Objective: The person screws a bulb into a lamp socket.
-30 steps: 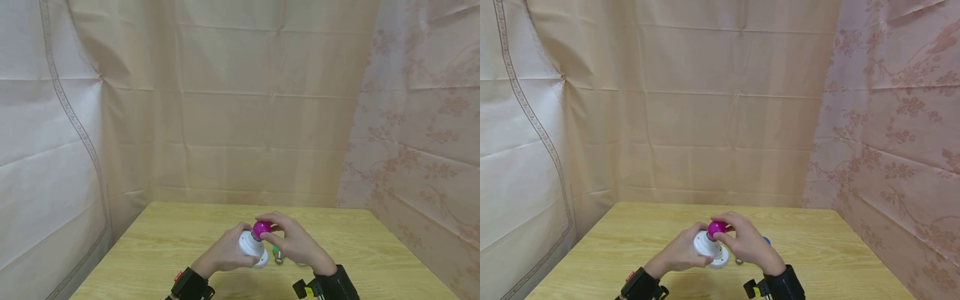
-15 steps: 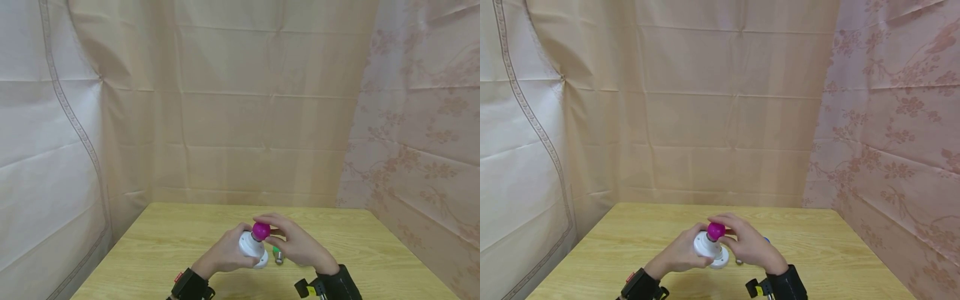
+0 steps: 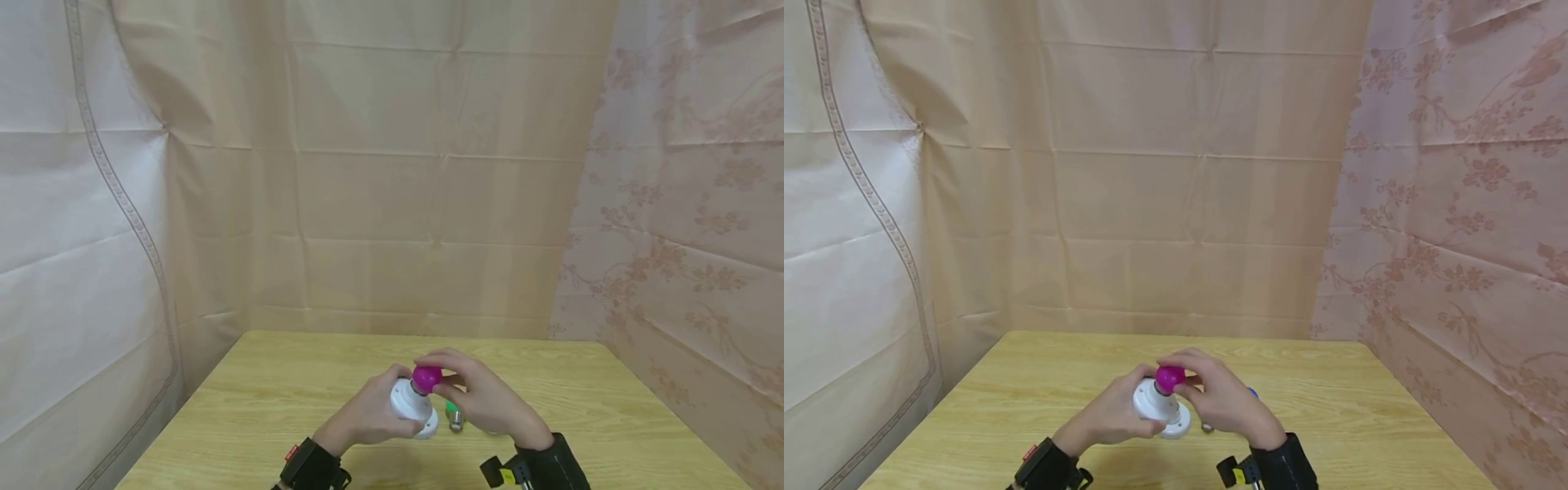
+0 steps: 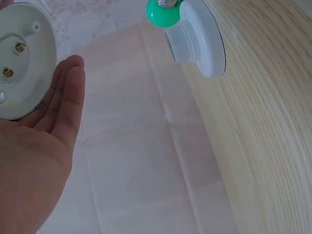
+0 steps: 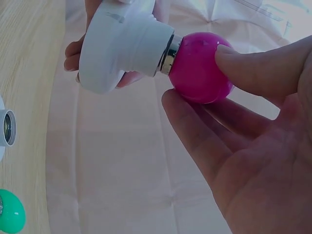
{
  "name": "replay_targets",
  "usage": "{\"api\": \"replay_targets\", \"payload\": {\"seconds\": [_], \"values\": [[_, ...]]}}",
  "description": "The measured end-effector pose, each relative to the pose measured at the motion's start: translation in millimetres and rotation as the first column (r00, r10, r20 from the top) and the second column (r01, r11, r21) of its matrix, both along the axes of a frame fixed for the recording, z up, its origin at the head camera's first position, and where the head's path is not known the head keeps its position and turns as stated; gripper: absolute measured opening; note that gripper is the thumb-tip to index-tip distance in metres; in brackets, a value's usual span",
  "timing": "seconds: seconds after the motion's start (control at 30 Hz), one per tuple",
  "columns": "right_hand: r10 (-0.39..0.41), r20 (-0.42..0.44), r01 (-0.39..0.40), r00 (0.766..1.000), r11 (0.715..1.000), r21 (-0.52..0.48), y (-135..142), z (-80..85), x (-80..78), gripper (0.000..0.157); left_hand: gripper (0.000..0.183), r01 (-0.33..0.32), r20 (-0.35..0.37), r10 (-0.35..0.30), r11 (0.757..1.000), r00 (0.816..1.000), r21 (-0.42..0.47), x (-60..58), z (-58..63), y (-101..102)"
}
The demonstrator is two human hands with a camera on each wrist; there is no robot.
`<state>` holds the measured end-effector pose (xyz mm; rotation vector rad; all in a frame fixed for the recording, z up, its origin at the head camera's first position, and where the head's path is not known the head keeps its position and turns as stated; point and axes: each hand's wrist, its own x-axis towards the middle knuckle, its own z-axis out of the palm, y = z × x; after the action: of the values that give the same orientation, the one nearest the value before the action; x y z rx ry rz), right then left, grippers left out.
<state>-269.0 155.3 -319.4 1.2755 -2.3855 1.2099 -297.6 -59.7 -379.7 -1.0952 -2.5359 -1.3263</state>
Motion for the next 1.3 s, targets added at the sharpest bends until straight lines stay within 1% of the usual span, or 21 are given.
{"api": "replay_targets", "payload": {"seconds": [0.17,0.47,0.57,0.7,0.73,0.8,0.93,1.0,1.23,1.3], "values": [[-0.010,0.008,0.010,1.000,1.000,-0.005,-1,-0.8,-0.8,0.042,0.065,-0.003,-0.005,0.003,1.000,1.000,-0.007,-0.2,-0.3,0],[-0.070,0.014,0.070,0.997,0.997,0.014,-3,-1.2,-0.5,0.039,0.065,0.006,-0.004,-0.006,1.000,1.000,-0.011,0.2,-0.3,0],[-0.076,0.006,0.076,0.997,0.997,0.014,-3,-1.1,-0.4,0.038,0.065,0.010,-0.001,-0.010,1.000,1.000,-0.008,0.4,-0.1,0],[-0.053,-0.003,0.053,0.999,0.999,0.008,-3,-1.3,-0.1,0.040,0.065,0.012,0.005,-0.012,1.000,1.000,-0.003,0.4,0.2,0],[-0.040,-0.001,0.040,0.999,0.999,0.005,-4,1.4,2.9,0.041,0.065,0.010,0.005,-0.010,1.000,1.000,-0.003,0.6,0.2,0],[-0.009,0.002,0.009,1.000,1.000,0.001,-3,1.5,3.5,0.044,0.066,0.012,0.010,-0.012,1.000,1.000,-0.004,1.2,0.4,0],[0.028,0.050,-0.028,0.998,1.000,-0.001,-3,4.3,5.5,0.044,0.067,0.014,0.015,-0.014,1.000,1.000,-0.014,2.0,0.6,1],[0.034,0.068,-0.034,0.997,0.999,-0.004,-2,3.2,4.2,0.044,0.067,0.016,0.014,-0.016,1.000,1.000,-0.021,2.1,0.1,0],[0.049,0.089,-0.046,0.995,0.998,-0.033,-9,15.5,18.2,0.041,0.067,0.011,-0.010,-0.011,0.999,1.000,-0.030,1.1,-1.7,-1],[0.044,0.094,-0.041,0.995,0.999,-0.036,-9,16.1,18.6,0.041,0.066,0.007,-0.020,-0.008,1.000,1.000,-0.029,0.2,-1.9,-1]]}}
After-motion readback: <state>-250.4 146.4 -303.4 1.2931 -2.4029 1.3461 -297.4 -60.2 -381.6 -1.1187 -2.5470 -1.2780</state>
